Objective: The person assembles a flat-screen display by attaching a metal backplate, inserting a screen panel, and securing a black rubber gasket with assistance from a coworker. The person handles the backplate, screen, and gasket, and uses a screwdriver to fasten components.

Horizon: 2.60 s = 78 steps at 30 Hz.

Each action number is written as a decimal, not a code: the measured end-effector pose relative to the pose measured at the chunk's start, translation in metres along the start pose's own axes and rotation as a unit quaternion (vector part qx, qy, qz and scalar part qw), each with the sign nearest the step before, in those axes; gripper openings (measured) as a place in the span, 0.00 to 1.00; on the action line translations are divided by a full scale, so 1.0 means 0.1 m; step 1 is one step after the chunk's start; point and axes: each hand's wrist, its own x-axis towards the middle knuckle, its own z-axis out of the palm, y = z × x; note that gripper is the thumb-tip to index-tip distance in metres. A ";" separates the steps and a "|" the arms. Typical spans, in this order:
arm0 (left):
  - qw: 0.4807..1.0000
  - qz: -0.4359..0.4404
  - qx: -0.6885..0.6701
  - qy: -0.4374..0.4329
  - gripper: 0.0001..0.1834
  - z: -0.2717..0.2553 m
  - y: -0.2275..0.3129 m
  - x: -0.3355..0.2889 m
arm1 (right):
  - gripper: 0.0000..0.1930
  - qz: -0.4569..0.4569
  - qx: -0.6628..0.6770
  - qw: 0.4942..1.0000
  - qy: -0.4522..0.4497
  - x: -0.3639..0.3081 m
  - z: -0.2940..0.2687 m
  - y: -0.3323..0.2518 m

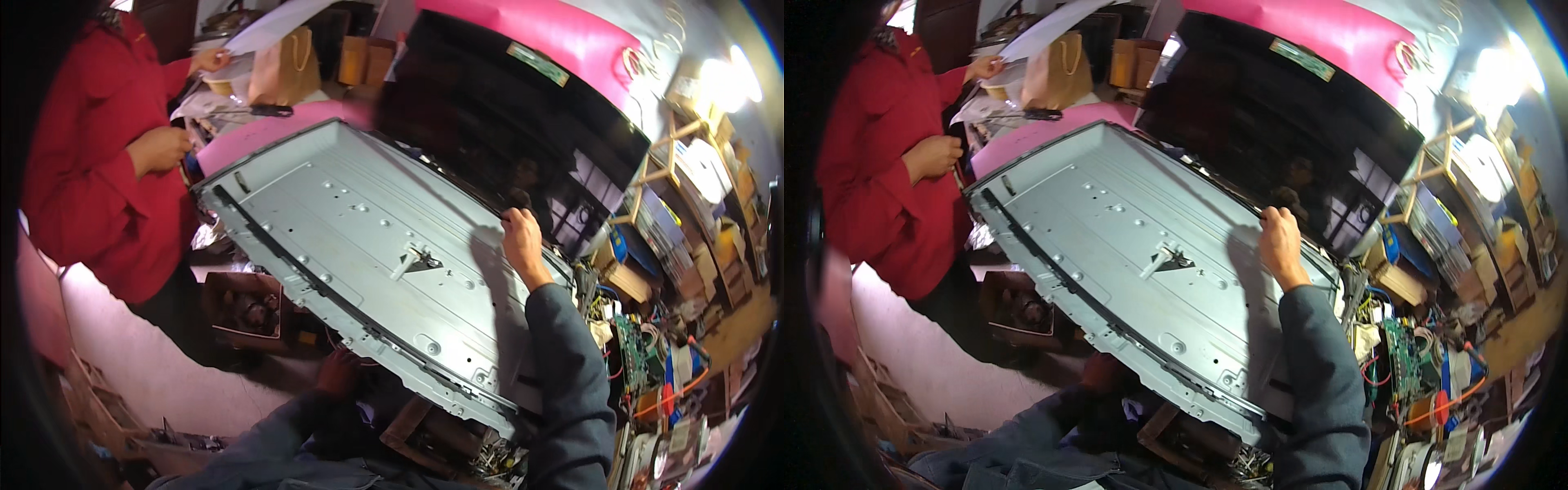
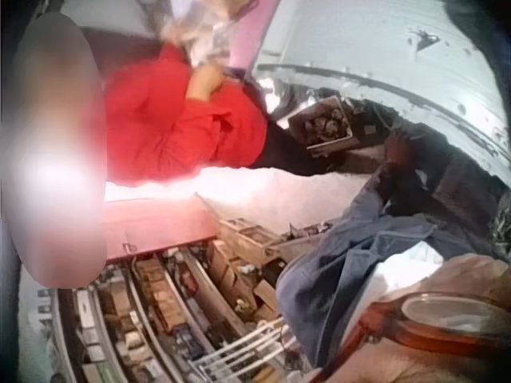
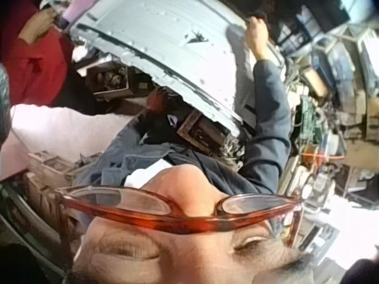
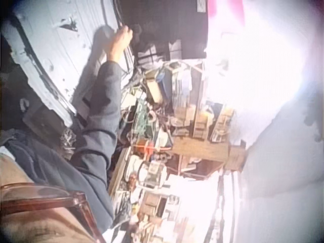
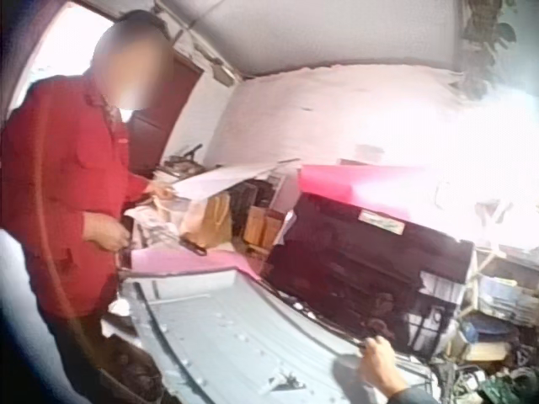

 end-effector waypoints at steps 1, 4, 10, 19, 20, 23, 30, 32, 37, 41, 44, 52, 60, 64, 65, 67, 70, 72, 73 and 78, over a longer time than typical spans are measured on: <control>1.000 -0.002 0.014 0.001 0.14 -0.03 0.00 -0.03 | 0.07 0.000 0.003 1.000 -0.006 0.01 0.02 -0.02; 0.998 -0.003 0.022 0.051 0.14 0.02 -0.02 -0.05 | 0.08 0.004 0.028 0.999 -0.020 0.03 0.09 -0.03; 0.998 -0.022 -0.009 0.052 0.15 -0.03 0.04 -0.03 | 0.08 -0.009 0.009 1.000 -0.017 0.03 0.14 -0.03; 0.998 -0.007 0.011 0.056 0.16 0.06 -0.01 -0.01 | 0.07 -0.009 0.017 0.999 -0.034 0.05 0.14 -0.07; 0.999 -0.009 0.019 0.046 0.16 0.05 0.01 0.00 | 0.07 -0.013 0.016 0.999 -0.030 0.03 0.13 -0.02; 0.997 -0.009 -0.002 0.079 0.16 0.12 -0.03 -0.04 | 0.07 -0.023 0.022 0.999 -0.027 0.06 0.15 -0.04; 0.997 -0.005 0.016 0.072 0.15 -0.01 0.05 -0.01 | 0.07 -0.019 0.004 1.000 -0.022 0.12 0.08 0.00; 0.997 -0.009 0.021 0.068 0.14 0.00 0.02 -0.02 | 0.08 -0.011 0.011 0.999 -0.031 0.13 0.07 -0.02; 0.999 -0.004 -0.004 0.049 0.14 -0.02 0.00 -0.03 | 0.10 -0.002 0.040 0.998 -0.044 0.15 0.07 0.00; 0.998 -0.003 -0.006 0.066 0.15 0.07 -0.08 -0.06 | 0.12 0.061 0.091 0.990 -0.088 0.21 0.04 -0.11; 0.999 0.012 0.019 0.041 0.15 0.08 -0.06 -0.06 | 0.13 0.074 0.092 0.988 -0.103 0.21 0.01 -0.08; 0.999 0.008 0.021 0.040 0.14 0.09 -0.07 -0.05 | 0.12 0.026 0.079 0.993 -0.083 0.20 0.03 -0.04; 0.999 0.009 0.021 0.039 0.14 0.10 -0.07 -0.06 | 0.11 0.019 0.071 0.995 -0.072 0.20 0.03 -0.03; 0.999 0.004 0.009 0.042 0.14 0.09 -0.06 -0.05 | 0.11 0.036 0.063 0.996 -0.049 0.20 -0.02 -0.13; 0.999 0.005 0.004 0.043 0.14 0.09 -0.06 -0.04 | 0.11 0.037 0.049 0.997 -0.042 0.21 -0.04 -0.16; 0.999 0.004 0.008 0.049 0.15 0.09 -0.06 -0.04 | 0.11 0.035 0.023 0.999 -0.022 0.20 -0.06 -0.21; 0.998 0.007 0.012 0.059 0.15 0.06 -0.04 -0.02 | 0.11 0.016 -0.006 1.000 0.006 0.18 -0.09 -0.30; 0.998 0.006 0.009 0.060 0.15 0.05 -0.04 -0.02 | 0.11 -0.008 -0.019 1.000 0.012 0.18 -0.10 -0.33; 0.998 0.003 0.006 0.056 0.14 0.05 -0.04 -0.02 | 0.12 -0.014 -0.021 1.000 0.008 0.19 -0.09 -0.34; 0.999 0.005 0.014 0.036 0.14 0.05 -0.06 -0.05 | 0.13 0.006 -0.018 0.999 -0.044 0.19 -0.04 -0.30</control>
